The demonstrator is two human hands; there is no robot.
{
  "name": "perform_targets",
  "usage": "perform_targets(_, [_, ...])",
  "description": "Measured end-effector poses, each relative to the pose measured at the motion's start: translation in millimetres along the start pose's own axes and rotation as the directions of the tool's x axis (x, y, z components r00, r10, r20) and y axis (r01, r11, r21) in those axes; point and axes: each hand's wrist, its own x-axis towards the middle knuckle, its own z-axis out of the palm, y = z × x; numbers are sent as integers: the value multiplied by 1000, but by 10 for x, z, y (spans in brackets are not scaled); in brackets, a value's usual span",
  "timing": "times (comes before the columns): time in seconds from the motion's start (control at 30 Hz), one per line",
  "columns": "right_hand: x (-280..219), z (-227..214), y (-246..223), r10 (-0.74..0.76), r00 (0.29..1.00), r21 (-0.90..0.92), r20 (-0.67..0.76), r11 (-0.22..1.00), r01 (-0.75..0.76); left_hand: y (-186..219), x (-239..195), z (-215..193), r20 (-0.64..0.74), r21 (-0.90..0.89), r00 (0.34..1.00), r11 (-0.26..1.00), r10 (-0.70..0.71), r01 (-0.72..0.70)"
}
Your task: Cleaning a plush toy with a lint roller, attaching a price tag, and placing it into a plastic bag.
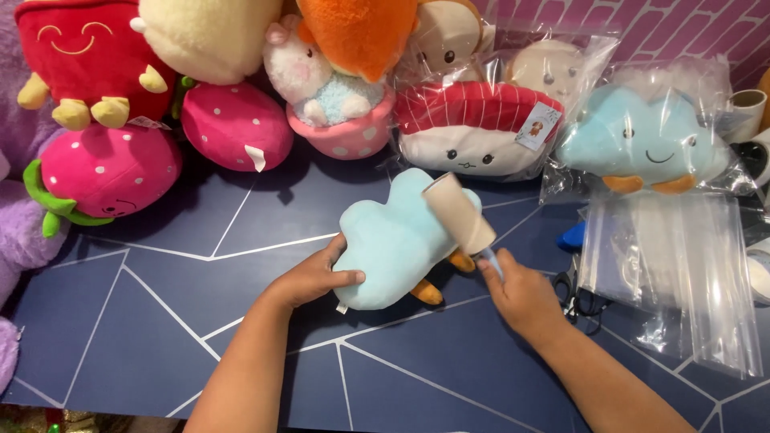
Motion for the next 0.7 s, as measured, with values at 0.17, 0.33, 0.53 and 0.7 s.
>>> perform_targets(0.17, [-89, 76, -59, -46, 999, -12, 0, 999, 46, 7, -11, 6, -12, 41, 1000, 999, 1, -1])
perform_targets(0.33, [-322, 280, -196, -411, 911, -80, -31, 910, 407, 110, -86, 32, -43, 110, 999, 994, -12, 17])
perform_targets(0.53, [-98, 29, -58, -86, 994, -158, -70, 985, 74, -49, -69, 114, -58, 143, 967, 961, 248, -237])
perform_targets(0.7, [-50, 115, 24, -12, 985, -125, -171, 992, -10, 13, -148, 129, -67, 159, 961, 953, 270, -257])
